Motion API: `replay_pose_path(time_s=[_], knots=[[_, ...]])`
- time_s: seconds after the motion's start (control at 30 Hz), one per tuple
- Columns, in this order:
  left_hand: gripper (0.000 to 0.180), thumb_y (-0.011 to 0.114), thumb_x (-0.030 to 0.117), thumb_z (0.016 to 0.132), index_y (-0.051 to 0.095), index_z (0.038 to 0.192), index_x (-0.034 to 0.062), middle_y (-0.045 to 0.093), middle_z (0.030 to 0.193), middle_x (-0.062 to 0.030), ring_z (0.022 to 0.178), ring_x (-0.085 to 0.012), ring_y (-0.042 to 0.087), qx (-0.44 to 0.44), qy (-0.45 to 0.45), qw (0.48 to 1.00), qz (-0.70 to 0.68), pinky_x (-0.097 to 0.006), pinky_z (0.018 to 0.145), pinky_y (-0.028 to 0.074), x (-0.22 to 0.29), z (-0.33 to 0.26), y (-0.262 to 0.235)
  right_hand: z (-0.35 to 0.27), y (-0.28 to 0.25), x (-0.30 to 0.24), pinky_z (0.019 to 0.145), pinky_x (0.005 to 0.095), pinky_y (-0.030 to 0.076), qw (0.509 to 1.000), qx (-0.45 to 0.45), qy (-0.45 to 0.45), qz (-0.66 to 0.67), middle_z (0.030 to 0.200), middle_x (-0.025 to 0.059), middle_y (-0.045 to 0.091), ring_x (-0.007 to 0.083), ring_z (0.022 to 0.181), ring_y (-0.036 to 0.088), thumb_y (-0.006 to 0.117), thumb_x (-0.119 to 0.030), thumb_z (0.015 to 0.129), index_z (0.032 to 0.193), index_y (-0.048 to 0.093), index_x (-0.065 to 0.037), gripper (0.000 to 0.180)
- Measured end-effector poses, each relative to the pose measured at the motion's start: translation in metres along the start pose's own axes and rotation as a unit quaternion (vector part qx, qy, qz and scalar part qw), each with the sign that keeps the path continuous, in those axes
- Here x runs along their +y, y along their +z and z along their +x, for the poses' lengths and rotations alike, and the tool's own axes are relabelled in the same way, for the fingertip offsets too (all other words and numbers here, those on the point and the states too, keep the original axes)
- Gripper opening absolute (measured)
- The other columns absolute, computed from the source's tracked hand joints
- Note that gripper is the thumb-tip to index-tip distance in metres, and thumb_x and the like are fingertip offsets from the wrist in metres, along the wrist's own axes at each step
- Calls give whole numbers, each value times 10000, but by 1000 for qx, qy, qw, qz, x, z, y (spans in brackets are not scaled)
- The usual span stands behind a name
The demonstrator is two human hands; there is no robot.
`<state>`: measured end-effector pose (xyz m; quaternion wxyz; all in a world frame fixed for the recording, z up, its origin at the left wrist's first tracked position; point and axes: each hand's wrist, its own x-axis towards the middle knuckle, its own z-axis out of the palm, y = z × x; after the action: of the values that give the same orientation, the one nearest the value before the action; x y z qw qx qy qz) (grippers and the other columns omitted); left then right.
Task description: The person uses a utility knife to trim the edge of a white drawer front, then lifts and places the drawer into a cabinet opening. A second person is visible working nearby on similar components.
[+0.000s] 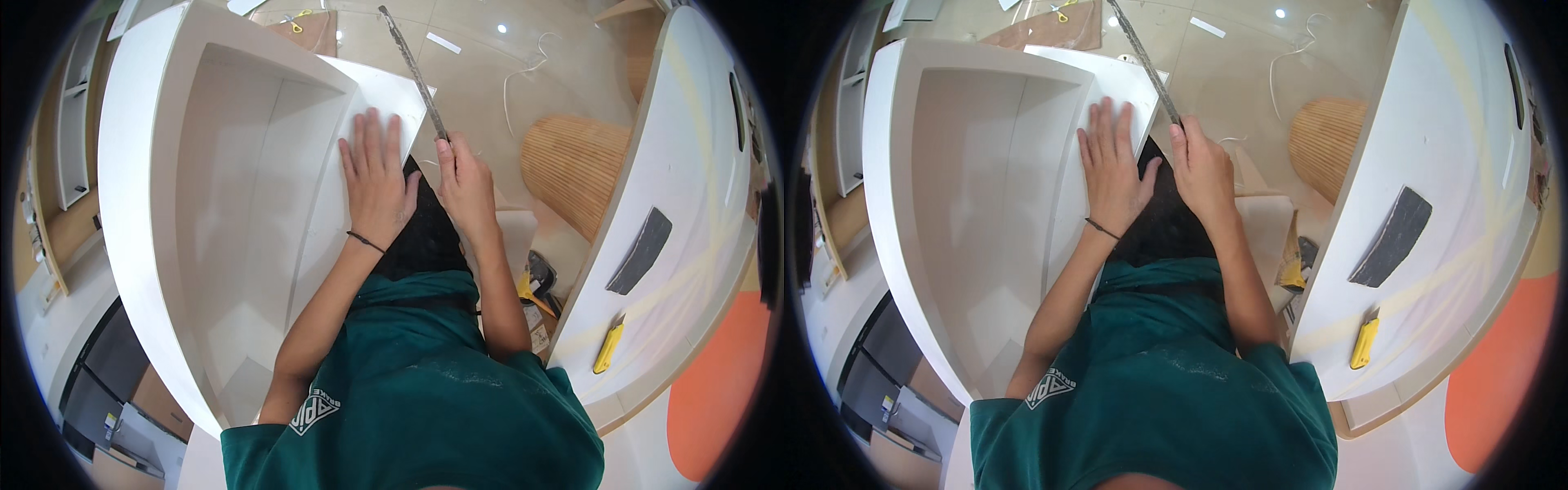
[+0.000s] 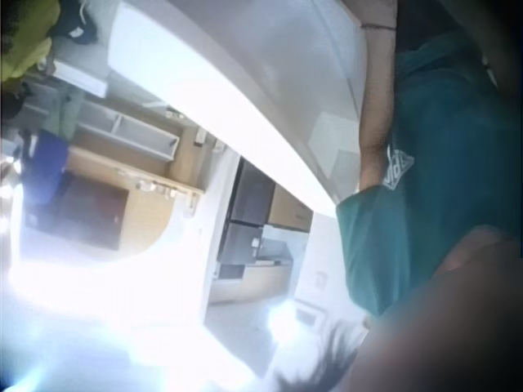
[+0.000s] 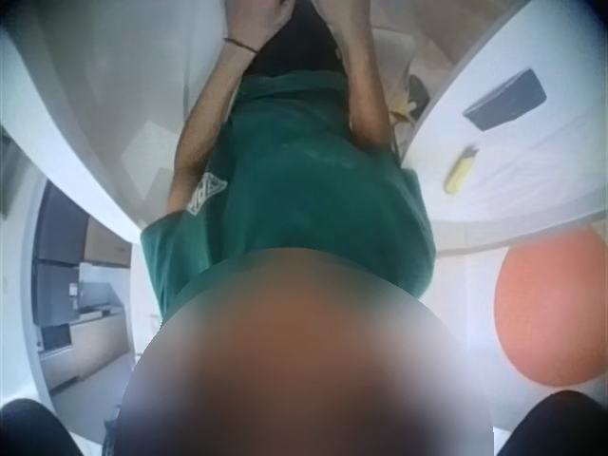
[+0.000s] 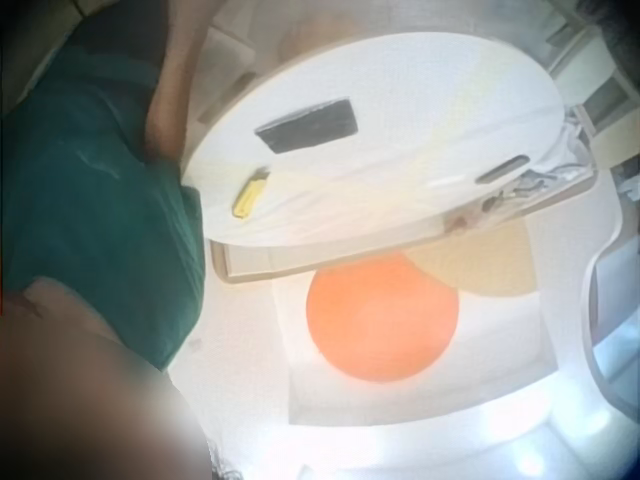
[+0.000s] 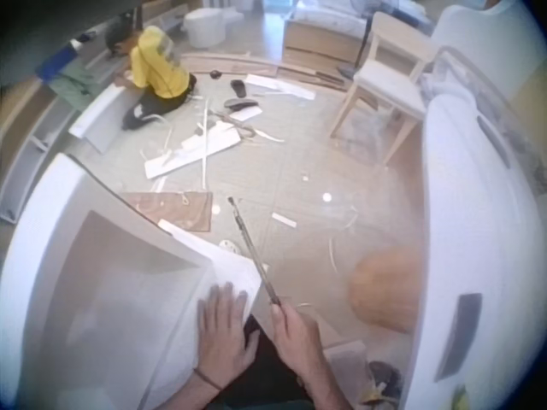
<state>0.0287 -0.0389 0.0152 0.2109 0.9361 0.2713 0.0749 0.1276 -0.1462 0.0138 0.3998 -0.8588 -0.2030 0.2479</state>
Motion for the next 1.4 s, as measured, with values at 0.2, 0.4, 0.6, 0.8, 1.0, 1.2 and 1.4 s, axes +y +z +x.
replay_pose_path(time_s=[0.2, 0.4, 0.6, 0.8, 1.0, 1.2, 1.4], knots=[[850, 749, 146, 782, 403, 1559, 160, 356, 1594, -185, 1511, -421, 255, 13, -2, 1000, 14, -587, 1196, 233, -10, 2, 8, 11, 2, -9, 616, 554, 453, 996, -30, 2, -80, 714, 274, 604, 510, 693, 591, 491, -330, 1072, 983, 554, 1, 348], [817, 748, 119, 756, 452, 1517, 110, 377, 1598, -150, 1501, -390, 297, 42, -37, 997, -53, -560, 1198, 249, -11, -1, 8, -7, 13, -8, 613, 564, 458, 996, -24, -3, -86, 717, 302, 607, 525, 726, 603, 491, -282, 1073, 937, 539, 0, 316], [833, 781, 139, 727, 469, 1493, 40, 417, 1596, -138, 1499, -367, 332, 70, -24, 996, -57, -553, 1216, 250, -16, -2, 18, -2, 12, -17, 677, 597, 458, 991, -11, 6, -134, 771, 324, 613, 552, 802, 594, 436, -317, 1090, 958, 539, 1, 360], [848, 803, 160, 704, 489, 1484, 47, 447, 1579, -142, 1467, -382, 388, 81, -22, 995, -45, -559, 1205, 280, -16, -3, 20, 8, 9, -24, 708, 633, 491, 983, -10, 10, -184, 809, 331, 657, 556, 802, 637, 411, -359, 1083, 985, 568, 2, 406], [862, 806, 200, 710, 477, 1492, 48, 448, 1575, -145, 1454, -396, 403, 68, -15, 998, -11, -563, 1201, 290, -16, -6, 20, 9, 8, -28, 722, 623, 498, 977, -9, 7, -212, 813, 328, 660, 553, 814, 640, 398, -360, 1087, 980, 573, 5, 419], [849, 807, 216, 723, 478, 1485, 37, 455, 1570, -145, 1444, -397, 416, 81, -15, 997, -9, -567, 1191, 305, -18, -6, 19, 4, 8, -24, 717, 624, 492, 977, -5, -3, -213, 800, 334, 647, 552, 819, 636, 400, -360, 1088, 977, 574, 6, 421], [847, 806, 227, 725, 477, 1480, 27, 460, 1566, -146, 1440, -400, 420, 62, -19, 998, 16, -572, 1185, 311, -17, -5, 19, -1, 4, -26, 725, 626, 486, 977, 9, -20, -211, 819, 332, 650, 555, 840, 629, 407, -370, 1085, 995, 582, 0, 419]])
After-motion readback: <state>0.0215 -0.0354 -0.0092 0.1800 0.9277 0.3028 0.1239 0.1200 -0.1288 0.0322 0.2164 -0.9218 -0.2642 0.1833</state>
